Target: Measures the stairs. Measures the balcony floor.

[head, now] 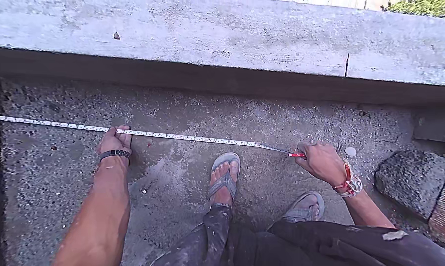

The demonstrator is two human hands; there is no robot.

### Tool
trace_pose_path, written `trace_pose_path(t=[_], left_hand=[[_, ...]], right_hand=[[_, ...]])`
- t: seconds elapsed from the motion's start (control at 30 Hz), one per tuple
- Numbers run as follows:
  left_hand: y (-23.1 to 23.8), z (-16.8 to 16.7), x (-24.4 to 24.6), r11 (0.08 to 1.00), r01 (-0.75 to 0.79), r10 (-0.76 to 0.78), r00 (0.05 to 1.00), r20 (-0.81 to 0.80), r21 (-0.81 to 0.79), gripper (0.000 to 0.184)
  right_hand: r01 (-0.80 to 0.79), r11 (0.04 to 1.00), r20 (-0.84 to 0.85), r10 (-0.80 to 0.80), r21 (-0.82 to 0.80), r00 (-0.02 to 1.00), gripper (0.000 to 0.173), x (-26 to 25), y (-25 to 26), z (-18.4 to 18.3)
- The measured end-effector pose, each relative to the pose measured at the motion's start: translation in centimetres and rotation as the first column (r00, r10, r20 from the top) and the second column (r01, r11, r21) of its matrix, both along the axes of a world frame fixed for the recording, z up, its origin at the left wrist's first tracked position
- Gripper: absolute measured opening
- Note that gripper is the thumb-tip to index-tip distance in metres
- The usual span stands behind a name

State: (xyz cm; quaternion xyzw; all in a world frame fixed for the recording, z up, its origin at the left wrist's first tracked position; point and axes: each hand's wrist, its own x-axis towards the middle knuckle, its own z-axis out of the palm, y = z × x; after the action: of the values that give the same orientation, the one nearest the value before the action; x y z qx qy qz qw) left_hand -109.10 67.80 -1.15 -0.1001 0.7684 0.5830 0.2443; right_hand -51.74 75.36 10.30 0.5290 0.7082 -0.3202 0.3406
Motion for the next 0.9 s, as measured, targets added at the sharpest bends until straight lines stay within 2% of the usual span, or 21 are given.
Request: trace_pose_path(t=[0.2,0.43,0.9], left_hand=[[0.19,0.7,0.68,0.999,0.02,-0.019,1.0,0.004,-0.041,0.021],[0.49,0.53,0.52,1.0,-0.009,0.009,1.0,0.004,-0.019,0.021],[0.42,0.45,0.54,1.0,0.01,-0.01,1.0,-0.01,-0.025,0.02]], right_hand=[[-0.017,0.998,-0.01,0.018,0.065,1.0,0.034,-0.2,-0.89,0.45],[-0.003,1.0,0.013,0.003,0.017,1.0,0.033,-0.46,-0.66,0.37],[-0.005,0.998,-0.015,0.006,0.056,1.0,0.033,-0.4,-0.92,0.52]])
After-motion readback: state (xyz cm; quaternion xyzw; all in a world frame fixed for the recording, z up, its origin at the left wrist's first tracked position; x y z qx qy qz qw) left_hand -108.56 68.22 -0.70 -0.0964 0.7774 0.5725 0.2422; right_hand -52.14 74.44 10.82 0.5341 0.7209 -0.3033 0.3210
